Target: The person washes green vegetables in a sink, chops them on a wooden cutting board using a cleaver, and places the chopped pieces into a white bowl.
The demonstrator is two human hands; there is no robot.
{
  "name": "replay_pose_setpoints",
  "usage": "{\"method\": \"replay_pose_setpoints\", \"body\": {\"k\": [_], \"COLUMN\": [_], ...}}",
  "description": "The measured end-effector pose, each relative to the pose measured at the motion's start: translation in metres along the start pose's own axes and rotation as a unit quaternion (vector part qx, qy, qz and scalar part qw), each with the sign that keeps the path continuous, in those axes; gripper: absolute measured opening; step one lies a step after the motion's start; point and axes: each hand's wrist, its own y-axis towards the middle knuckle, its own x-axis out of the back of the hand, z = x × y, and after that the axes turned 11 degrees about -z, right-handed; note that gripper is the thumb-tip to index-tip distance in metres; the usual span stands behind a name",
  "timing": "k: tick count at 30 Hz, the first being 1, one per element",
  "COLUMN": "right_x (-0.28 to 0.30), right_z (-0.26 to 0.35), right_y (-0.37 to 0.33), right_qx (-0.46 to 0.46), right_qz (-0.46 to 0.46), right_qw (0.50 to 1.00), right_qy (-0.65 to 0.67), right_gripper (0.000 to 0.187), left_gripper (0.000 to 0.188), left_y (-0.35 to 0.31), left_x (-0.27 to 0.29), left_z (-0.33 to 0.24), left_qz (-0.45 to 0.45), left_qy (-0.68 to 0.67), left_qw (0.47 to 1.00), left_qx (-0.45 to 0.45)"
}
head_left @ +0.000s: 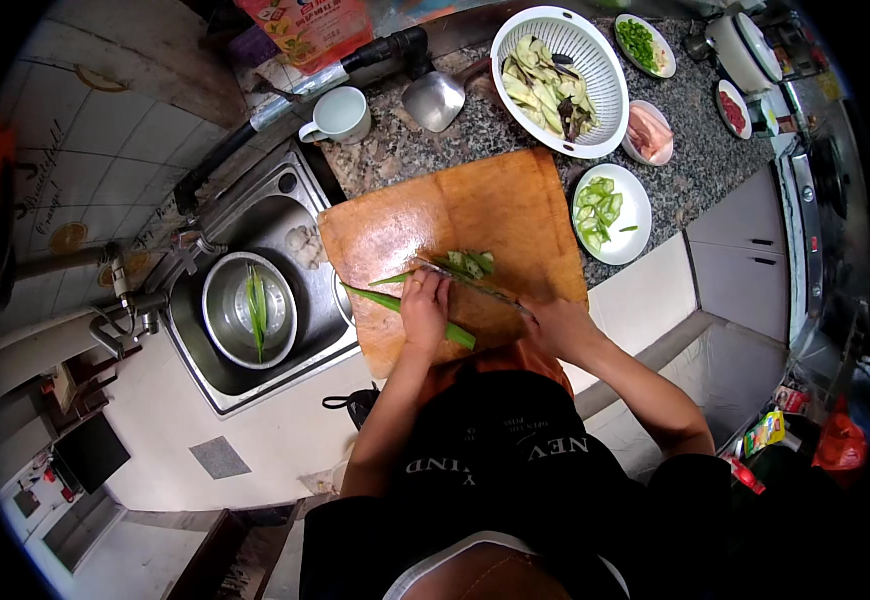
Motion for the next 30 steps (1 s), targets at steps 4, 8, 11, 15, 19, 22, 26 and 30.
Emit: {"method": "replay_pose_setpoints", "body": {"k": [4,8,11,15,19,22,26,30], "right_x": [-0.017,-0.025,-0.028,-0.041,-0.020,-0.007,-0.033,-0.035], "right_z": [-0.008,-0.012,-0.006,0.000,0.008,0.017,0.013,0.018], "right_y": [-0.002,-0.002,0.003,0.027,0.015,0.004,0.021,0.038], "right_qx": [-0.006,-0.003,0.010,0.062,0.043,0.021,0.053,0.080], "right_qz": [-0.008,-0.016,-0.035,-0.103,-0.063,-0.026,-0.065,-0.099], "right_qw": [1.000,1.000,0.999,0.991,0.997,0.999,0.996,0.990], "right_qy": [0.016,0.019,0.021,0.066,0.031,0.004,0.030,0.060], "right_gripper": [0.029,0.028,0.028,0.028,0.027,0.027,0.026,0.025], "left_gripper": [0.008,0.007,0.007,0.006,0.007,0.006,0.006,0.007], "left_y": [-0.001,0.005,0.004,0.003,0.002,0.002,0.002,0.007], "left_x": [0.002,0.017,0.016,0.016,0.016,0.018,0.017,0.020], "left_z": [0.000,0.009,0.016,0.016,0.018,0.017,0.015,0.014], "left_qz": [-0.018,-0.014,-0.016,-0.013,-0.013,-0.001,-0.004,-0.023], "left_qy": [-0.021,-0.027,-0.020,-0.006,0.013,0.020,0.009,-0.030], "left_qw": [1.000,0.999,1.000,1.000,1.000,1.000,1.000,0.999], "left_qx": [0.006,0.021,0.006,0.003,0.007,0.016,0.009,-0.008]}}
